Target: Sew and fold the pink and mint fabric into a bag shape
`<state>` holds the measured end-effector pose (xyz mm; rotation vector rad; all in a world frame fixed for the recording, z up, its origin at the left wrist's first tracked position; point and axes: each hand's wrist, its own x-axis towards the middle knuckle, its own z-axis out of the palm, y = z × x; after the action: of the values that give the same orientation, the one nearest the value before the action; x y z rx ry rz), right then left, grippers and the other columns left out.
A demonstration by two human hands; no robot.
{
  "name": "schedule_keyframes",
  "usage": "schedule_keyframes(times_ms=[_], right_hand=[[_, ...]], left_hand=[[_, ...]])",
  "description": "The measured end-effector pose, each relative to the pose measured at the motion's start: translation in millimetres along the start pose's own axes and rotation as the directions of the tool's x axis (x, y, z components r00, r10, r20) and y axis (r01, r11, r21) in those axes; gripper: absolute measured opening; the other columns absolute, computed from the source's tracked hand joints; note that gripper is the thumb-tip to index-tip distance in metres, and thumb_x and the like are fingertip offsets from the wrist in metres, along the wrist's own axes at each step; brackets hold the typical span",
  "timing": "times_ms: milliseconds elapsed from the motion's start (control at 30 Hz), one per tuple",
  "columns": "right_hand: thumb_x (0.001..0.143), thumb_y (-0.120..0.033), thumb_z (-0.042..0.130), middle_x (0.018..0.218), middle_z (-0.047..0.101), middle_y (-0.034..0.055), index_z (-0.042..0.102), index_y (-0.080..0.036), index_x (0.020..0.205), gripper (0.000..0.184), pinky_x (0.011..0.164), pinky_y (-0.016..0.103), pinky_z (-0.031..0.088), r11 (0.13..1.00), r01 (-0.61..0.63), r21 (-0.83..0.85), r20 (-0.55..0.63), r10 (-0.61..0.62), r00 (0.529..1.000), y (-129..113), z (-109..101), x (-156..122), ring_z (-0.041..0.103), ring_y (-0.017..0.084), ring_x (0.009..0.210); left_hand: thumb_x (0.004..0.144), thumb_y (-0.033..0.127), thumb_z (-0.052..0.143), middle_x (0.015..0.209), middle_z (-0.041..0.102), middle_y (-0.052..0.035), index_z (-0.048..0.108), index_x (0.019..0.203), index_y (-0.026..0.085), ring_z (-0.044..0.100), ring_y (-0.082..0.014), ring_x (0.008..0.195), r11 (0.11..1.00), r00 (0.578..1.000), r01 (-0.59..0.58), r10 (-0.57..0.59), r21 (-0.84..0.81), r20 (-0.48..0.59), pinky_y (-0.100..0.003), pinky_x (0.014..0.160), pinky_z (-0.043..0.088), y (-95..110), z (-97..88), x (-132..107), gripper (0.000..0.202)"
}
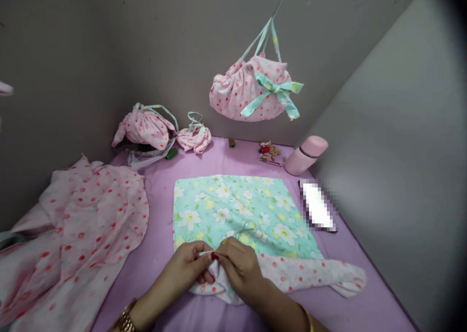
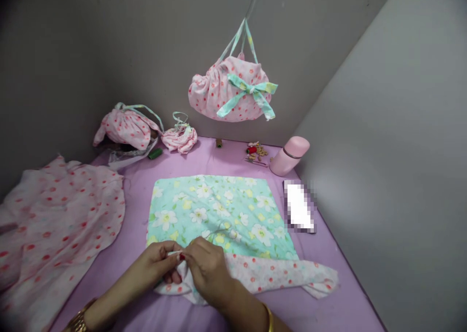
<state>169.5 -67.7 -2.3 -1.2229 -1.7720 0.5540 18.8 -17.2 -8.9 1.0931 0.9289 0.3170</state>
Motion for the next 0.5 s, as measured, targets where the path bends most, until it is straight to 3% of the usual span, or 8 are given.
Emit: schedule_keyframes(times_ms=[33, 100, 200, 267, 300, 367, 500], right_hand=[[0.087, -0.017, 0.045, 0.064, 0.051, 0.0018, 0.058, -0.018, 0.073, 0.019, 0.056, 0.024, 0.037, 0.996, -0.038, 0.076, -0.058, 0.042, 0.997, 0, -1, 1, 0.050, 0.013, 0.061], [0.088, -0.023, 0.046, 0.064, 0.053, 0.0002, 0.054, -0.019, 0.075, 0.016, 0.054, 0.023, 0.039, 0.930, -0.181, 0.319, -0.166, 0.243, 0.956, 3, -5, 5, 0.052, 0.012, 0.058], [0.089, -0.033, 0.047, 0.056, 0.050, -0.0057, 0.045, -0.023, 0.082, 0.013, 0.039, 0.017, 0.032, 0.602, -0.334, 0.725, -0.128, 0.595, 0.794, 14, -17, 12, 0.045, 0.007, 0.039], [0.084, -0.036, 0.054, 0.050, 0.043, -0.0103, 0.042, -0.024, 0.082, 0.018, 0.033, 0.014, 0.024, 0.402, -0.303, 0.864, -0.084, 0.709, 0.700, 23, -31, 17, 0.035, 0.004, 0.032], [0.081, -0.035, 0.059, 0.049, 0.039, -0.0115, 0.042, -0.023, 0.080, 0.021, 0.032, 0.012, 0.023, 0.350, -0.261, 0.900, -0.095, 0.741, 0.665, 27, -38, 20, 0.031, 0.003, 0.032], [0.074, -0.031, 0.067, 0.050, 0.038, -0.0121, 0.043, -0.022, 0.078, 0.026, 0.033, 0.011, 0.024, 0.332, -0.154, 0.931, -0.178, 0.778, 0.603, 35, -54, 23, 0.031, 0.002, 0.034], [0.066, -0.022, 0.072, 0.056, 0.045, -0.0097, 0.047, -0.020, 0.078, 0.028, 0.042, 0.011, 0.037, 0.482, 0.032, 0.876, -0.433, 0.756, 0.491, 49, -79, 22, 0.044, 0.003, 0.045]], left_hand=[[0.069, 0.047, 0.061, 0.045, 0.061, 0.0022, 0.058, 0.072, 0.014, 0.056, -0.0112, 0.042, 1.000, 1.000, 0.010, -0.010, 0.003, 0.003, -0.020, 0.045, 0.039, 1, -0.3, -1, 0.034], [0.070, 0.049, 0.059, 0.045, 0.061, 0.0016, 0.060, 0.075, 0.012, 0.056, -0.0110, 0.042, 0.999, 1.000, 0.024, -0.024, 0.020, 0.000, -0.019, 0.043, 0.036, 3, -1.0, -1, 0.037], [0.071, 0.048, 0.058, 0.046, 0.061, 0.0012, 0.061, 0.080, 0.011, 0.057, -0.0110, 0.043, 0.999, 1.000, 0.029, -0.029, 0.027, 0.000, -0.019, 0.044, 0.036, 4, -2.0, -2, 0.038], [0.071, 0.048, 0.058, 0.047, 0.060, 0.0016, 0.061, 0.080, 0.011, 0.058, -0.0113, 0.044, 1.000, 1.000, 0.025, -0.025, 0.018, 0.011, -0.020, 0.045, 0.038, 4, -2.4, -2, 0.038], [0.072, 0.047, 0.058, 0.047, 0.060, 0.0017, 0.061, 0.080, 0.011, 0.058, -0.0115, 0.044, 1.000, 1.000, 0.022, -0.022, 0.018, 0.014, -0.020, 0.045, 0.039, 4, -2.5, -2, 0.037], [0.073, 0.046, 0.058, 0.047, 0.060, 0.0019, 0.062, 0.080, 0.012, 0.058, -0.0116, 0.045, 0.999, 1.000, 0.018, -0.018, 0.029, 0.015, -0.020, 0.046, 0.039, 4, -2.6, -2, 0.035], [0.075, 0.044, 0.057, 0.047, 0.060, 0.0022, 0.062, 0.081, 0.012, 0.057, -0.0112, 0.045, 0.999, 1.000, 0.011, -0.012, 0.050, 0.012, -0.020, 0.045, 0.039, 2, -2.8, -2, 0.033]])
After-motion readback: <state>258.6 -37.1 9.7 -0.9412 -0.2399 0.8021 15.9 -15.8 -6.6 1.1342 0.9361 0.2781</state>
